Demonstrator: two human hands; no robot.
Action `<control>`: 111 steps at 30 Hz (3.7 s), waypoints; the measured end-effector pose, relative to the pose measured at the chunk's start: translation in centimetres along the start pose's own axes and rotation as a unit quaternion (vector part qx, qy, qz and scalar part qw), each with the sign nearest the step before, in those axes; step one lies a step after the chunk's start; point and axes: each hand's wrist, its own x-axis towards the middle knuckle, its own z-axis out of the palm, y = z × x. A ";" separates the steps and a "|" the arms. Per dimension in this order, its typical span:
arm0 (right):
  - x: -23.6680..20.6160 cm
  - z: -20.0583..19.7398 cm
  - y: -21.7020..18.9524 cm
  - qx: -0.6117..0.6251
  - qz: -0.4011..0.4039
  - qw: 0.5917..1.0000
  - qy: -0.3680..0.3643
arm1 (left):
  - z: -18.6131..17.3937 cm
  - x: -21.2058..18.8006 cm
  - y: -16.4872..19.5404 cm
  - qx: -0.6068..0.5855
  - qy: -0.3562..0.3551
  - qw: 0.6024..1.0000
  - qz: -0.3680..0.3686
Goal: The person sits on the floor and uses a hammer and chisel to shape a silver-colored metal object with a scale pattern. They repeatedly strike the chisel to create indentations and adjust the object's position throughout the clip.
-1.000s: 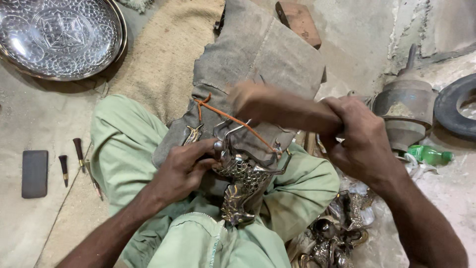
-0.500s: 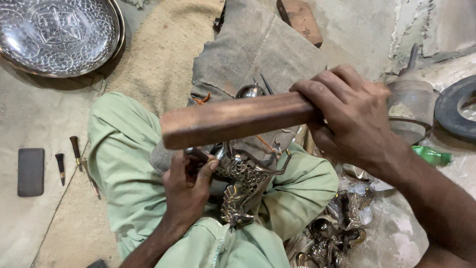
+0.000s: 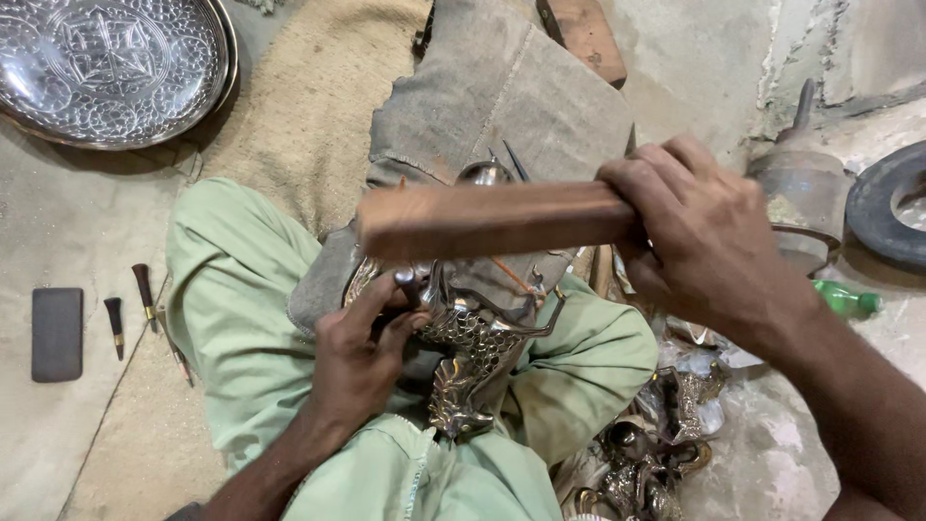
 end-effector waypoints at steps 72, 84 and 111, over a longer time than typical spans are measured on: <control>7.4 -0.3 1.7 -0.140 -0.130 0.977 -0.099 | 1.8 2.1 -1.6 0.034 0.117 0.989 -0.083; 7.1 -0.9 0.7 -0.108 -0.189 0.975 0.036 | 2.1 2.1 -1.2 -0.031 0.121 0.990 -0.070; 1.1 5.2 4.2 0.101 0.039 0.990 -0.096 | 1.7 5.6 0.9 0.130 -0.054 0.990 -0.005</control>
